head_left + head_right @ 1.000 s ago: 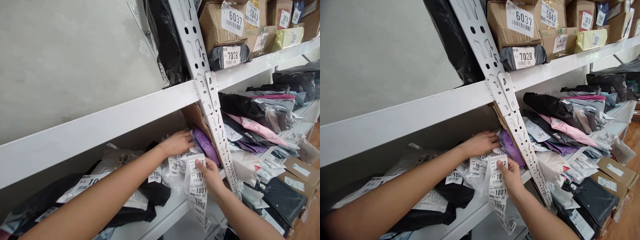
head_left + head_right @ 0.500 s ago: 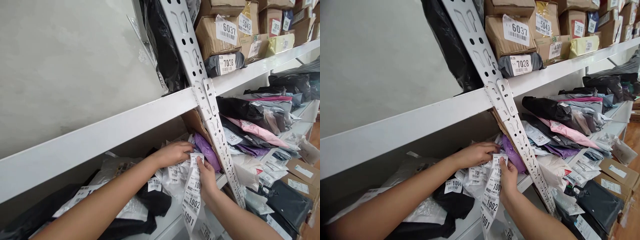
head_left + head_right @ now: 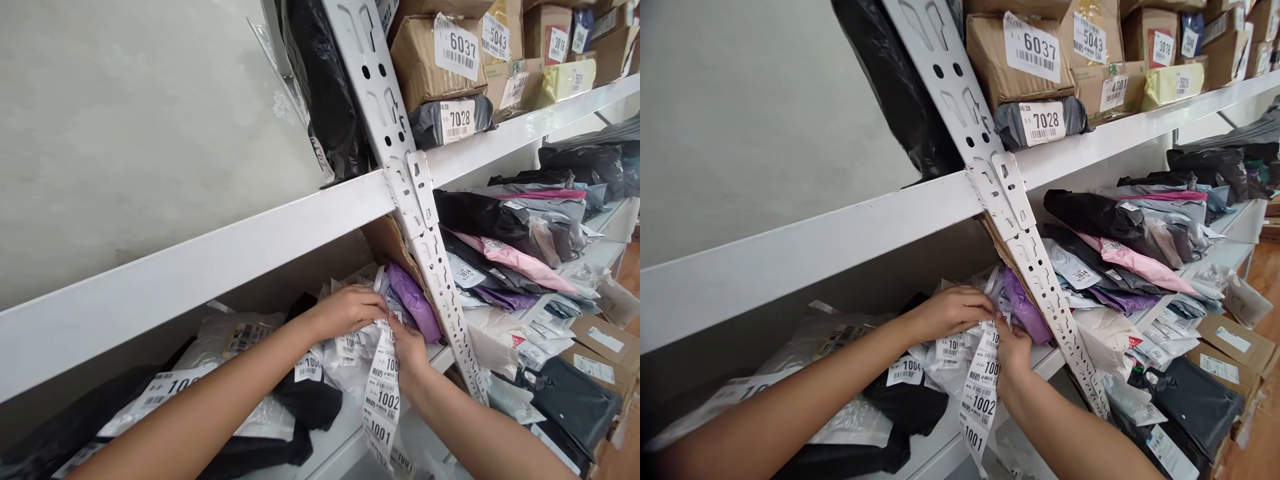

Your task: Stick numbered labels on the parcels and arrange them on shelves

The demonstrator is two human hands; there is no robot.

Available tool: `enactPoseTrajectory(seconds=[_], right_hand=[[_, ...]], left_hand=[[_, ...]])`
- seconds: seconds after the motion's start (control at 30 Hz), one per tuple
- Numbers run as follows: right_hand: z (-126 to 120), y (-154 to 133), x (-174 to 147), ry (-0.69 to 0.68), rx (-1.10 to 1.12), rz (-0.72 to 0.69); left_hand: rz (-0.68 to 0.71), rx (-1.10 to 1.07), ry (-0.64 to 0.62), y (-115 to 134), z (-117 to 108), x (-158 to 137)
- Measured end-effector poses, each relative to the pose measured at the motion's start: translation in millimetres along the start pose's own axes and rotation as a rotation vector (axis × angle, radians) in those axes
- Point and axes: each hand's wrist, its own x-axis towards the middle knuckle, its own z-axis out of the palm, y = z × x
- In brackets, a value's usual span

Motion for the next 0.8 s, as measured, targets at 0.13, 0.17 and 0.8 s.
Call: enactPoseTrajectory(seconds=[0.13, 0.17, 0.8], right_hand=[[-2.0, -6.4, -7.5, 0.033, 0.062, 0.143], [-2.0, -8.2, -9.3, 0.025, 0.066, 0.141], [-23.8, -24.1, -25.3, -0.052, 0.106, 0.292]], left_hand=[[0.025, 0.050, -0.005, -0.4, 3.1, -0.3], [0.022, 0.050, -0.004, 0.3, 3.9, -0.7], [0.022, 0.109, -0.006, 3.1, 8.6, -2.0]])
